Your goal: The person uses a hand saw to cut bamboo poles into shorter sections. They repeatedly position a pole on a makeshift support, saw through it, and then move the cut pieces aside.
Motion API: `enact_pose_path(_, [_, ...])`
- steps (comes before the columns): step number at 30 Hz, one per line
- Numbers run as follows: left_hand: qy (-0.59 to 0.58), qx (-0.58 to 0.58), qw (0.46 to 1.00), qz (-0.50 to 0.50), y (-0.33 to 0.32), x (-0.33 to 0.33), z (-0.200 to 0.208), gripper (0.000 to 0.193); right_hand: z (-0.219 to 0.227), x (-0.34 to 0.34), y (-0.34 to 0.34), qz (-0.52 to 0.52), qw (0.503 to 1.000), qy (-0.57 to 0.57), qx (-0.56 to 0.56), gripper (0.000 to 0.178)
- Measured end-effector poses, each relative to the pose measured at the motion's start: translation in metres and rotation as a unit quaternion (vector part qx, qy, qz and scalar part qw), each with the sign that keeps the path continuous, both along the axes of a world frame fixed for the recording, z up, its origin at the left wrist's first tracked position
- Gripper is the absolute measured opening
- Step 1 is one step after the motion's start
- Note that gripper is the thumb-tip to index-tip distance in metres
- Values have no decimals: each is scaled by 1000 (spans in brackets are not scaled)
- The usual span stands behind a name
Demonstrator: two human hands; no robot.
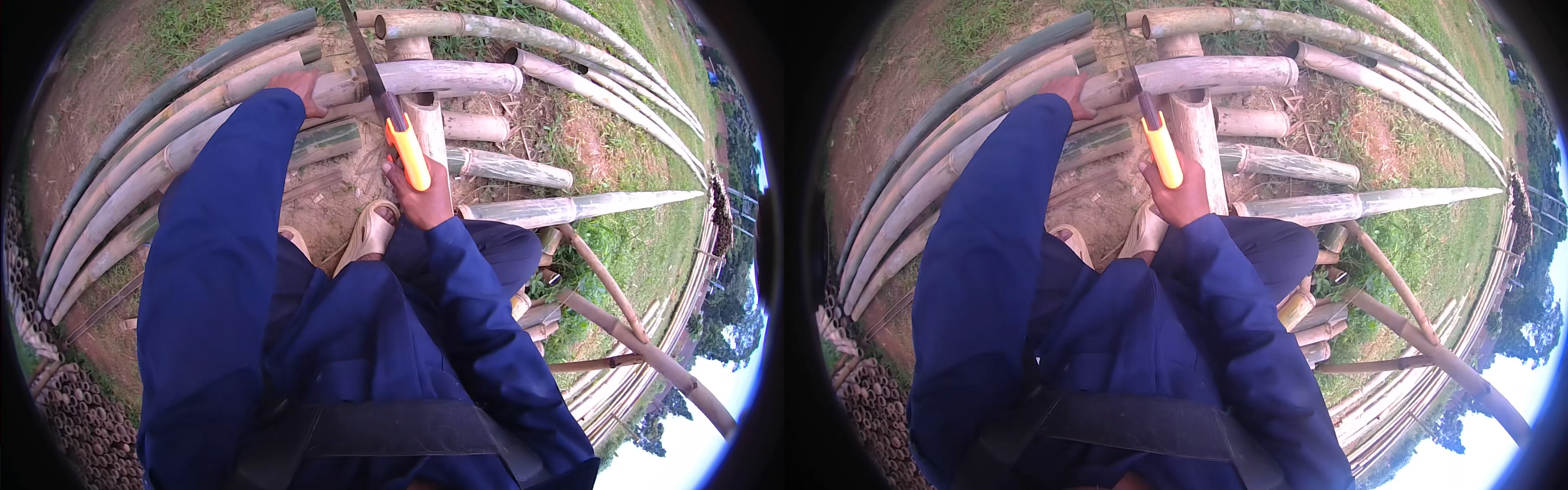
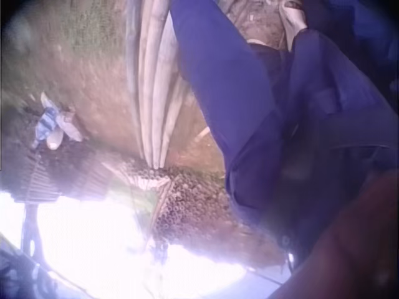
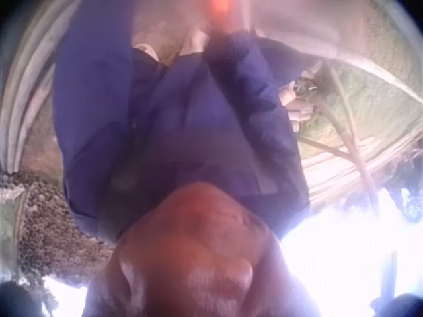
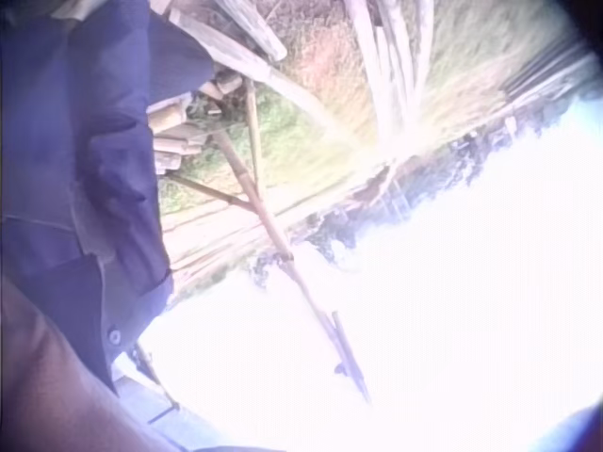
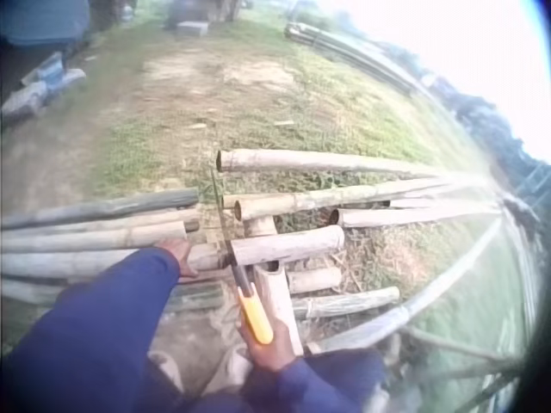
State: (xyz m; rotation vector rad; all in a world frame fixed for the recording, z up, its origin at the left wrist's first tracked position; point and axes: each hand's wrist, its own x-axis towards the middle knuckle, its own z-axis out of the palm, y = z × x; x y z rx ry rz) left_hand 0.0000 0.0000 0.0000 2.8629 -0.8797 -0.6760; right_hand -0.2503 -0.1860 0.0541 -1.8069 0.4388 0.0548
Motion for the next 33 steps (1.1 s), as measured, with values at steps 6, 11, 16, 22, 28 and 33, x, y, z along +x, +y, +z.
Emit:
enact_pose_path(6, [1, -1, 1000, -10, -4, -18, 4, 67, 85, -160, 6, -12, 999, 23, -44, 39])
enact_pose_path(11, [-11, -26, 1000, -13, -13, -7, -6, 68, 18, -12, 0, -59, 998, 5, 30, 17])
enact_pose_path(16, [-2, -8, 1000, -11, -3, -16, 4, 73, 22, -43, 6, -26, 999, -40, -13, 16])
enact_pose_path(22, [11, 0, 1000, -2, -8, -11, 7, 70, 78, -152, 3, -9, 997, 18, -71, 31])
enact_pose_path(28, [-7, -32, 999, -16, -9, -9, 5, 68, 26, 3, 3, -35, 998, 42, 0, 17])
enact_pose_path(33, [0, -9, 1000, -7, -1, -9, 6, 70, 39, -119, 1, -27, 999, -24, -7, 31])
